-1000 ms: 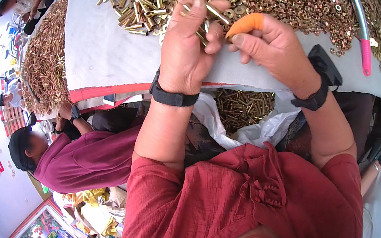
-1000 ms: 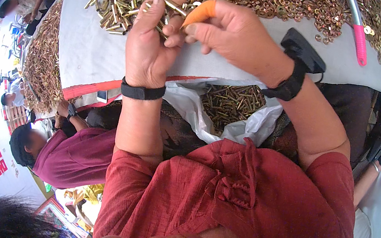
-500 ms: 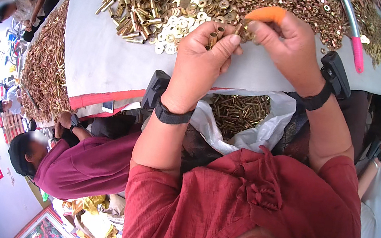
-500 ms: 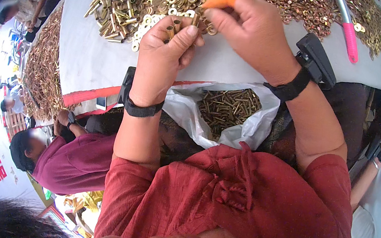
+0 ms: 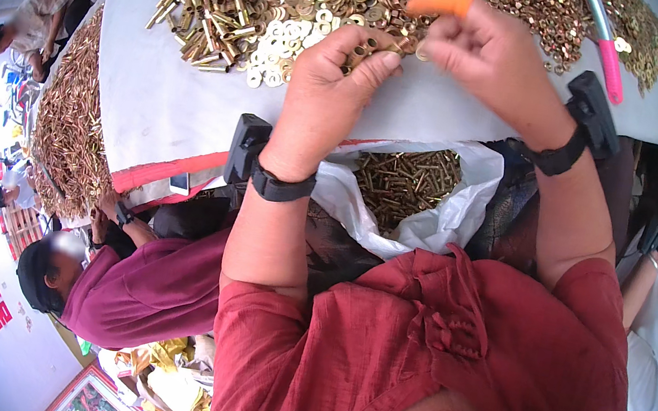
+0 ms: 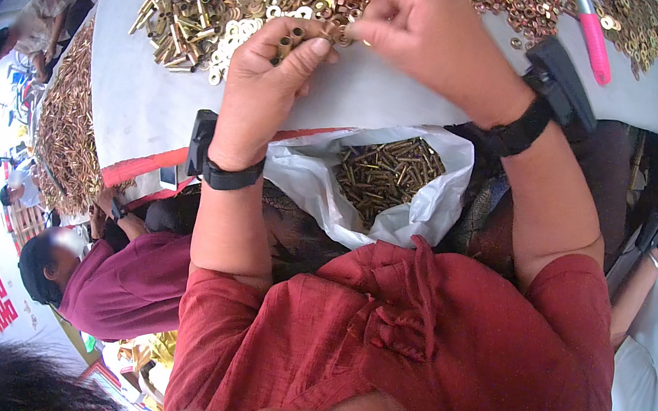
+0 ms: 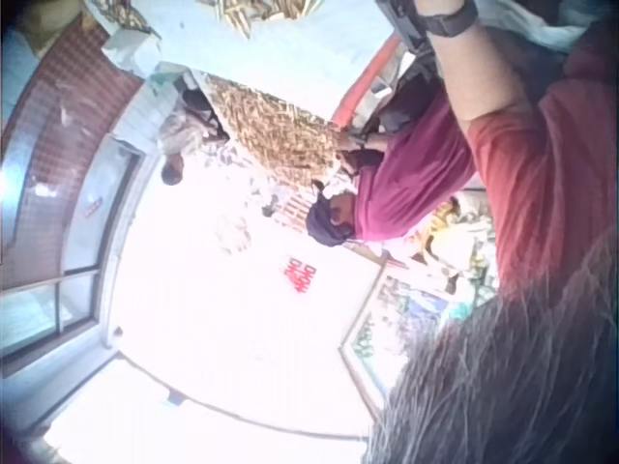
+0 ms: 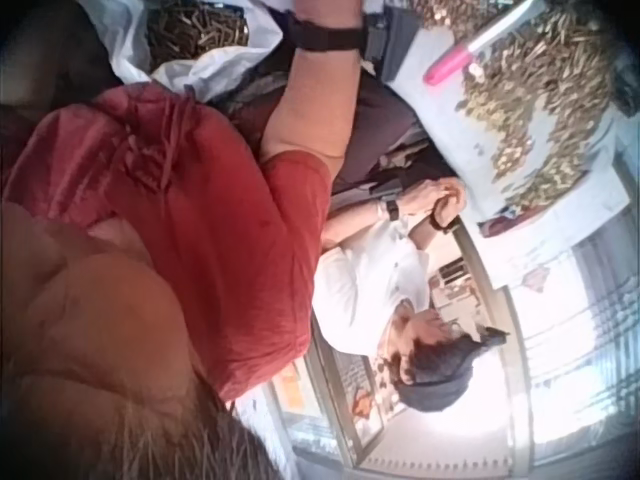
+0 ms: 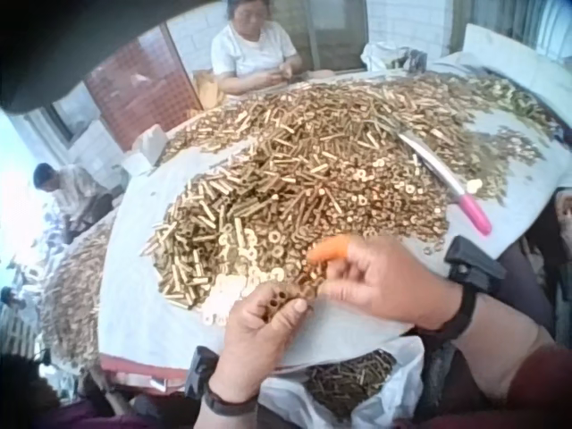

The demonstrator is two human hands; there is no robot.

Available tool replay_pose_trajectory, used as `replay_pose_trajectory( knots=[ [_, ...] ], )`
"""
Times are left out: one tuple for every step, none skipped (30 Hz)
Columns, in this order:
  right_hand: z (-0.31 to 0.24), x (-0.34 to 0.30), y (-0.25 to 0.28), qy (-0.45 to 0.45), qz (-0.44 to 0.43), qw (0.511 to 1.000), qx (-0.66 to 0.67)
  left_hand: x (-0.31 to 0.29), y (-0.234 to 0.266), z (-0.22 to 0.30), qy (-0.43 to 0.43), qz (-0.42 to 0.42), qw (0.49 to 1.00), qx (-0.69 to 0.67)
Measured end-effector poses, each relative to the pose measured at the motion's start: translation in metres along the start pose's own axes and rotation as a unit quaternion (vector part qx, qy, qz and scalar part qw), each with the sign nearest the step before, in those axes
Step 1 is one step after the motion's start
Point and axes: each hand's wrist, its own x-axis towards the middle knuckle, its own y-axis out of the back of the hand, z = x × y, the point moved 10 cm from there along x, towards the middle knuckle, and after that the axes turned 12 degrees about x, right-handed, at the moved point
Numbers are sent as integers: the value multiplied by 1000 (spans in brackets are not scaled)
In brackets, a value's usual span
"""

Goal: Assembling metal washers onto small metal spacers or tubes.

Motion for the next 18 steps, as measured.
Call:
replay_pose_trajectory(
  knots=[
    [-2, 0, 9, -9, -1, 996, -93, 0, 1, 2, 0, -4, 1000, -2],
    [0, 1, 25, 32, 31, 994, -99, 1, 3, 2, 6, 2, 1000, -10],
    [3, 0, 32, 31, 32, 994, -100, 1, 6, 2, 11, 8, 1000, -18],
    [6, -1, 36, 21, 30, 986, -162, 2, 7, 0, 8, 14, 1000, -23],
    [9, -2, 38, 10, 27, 975, -222, 2, 7, 0, 8, 12, 1000, -23],
    [4, -3, 30, 38, 0, 966, -256, 2, 8, -2, 12, 19, 999, -23],
    [7, -6, 27, 37, 0, 966, -256, 2, 9, -3, 17, 26, 999, -22],
    [10, -11, 20, 61, 1, 946, -318, 2, 9, -4, 18, 25, 999, -22],
    [10, -14, 13, 86, 2, 921, -380, 2, 8, -5, 19, 22, 1000, -12],
    [5, -17, 8, 110, 18, 908, -404, 3, 8, -5, 21, 19, 1000, -1],
    [4, -18, 4, 110, 17, 908, -404, 4, 7, -6, 21, 19, 1000, -2],
    [5, -18, 1, 108, 21, 907, -407, 4, 7, -7, 19, 19, 1000, 8],
    [6, -18, -2, 105, 25, 906, -409, 5, 7, -8, 17, 19, 1000, 18],
    [8, -16, -4, 106, 24, 906, -408, 5, 8, -7, 19, 20, 999, 18],
    [9, -16, -4, 109, 27, 905, -410, 6, 7, -6, 23, 18, 999, 21],
    [10, -15, -4, 111, 31, 904, -412, 6, 6, -6, 28, 15, 999, 23],
    [11, -13, -6, 111, 31, 904, -412, 7, 5, -6, 28, 15, 999, 23],
    [9, -11, -10, 122, 32, 907, -402, 8, 5, -6, 21, 16, 999, 30]
  ],
)
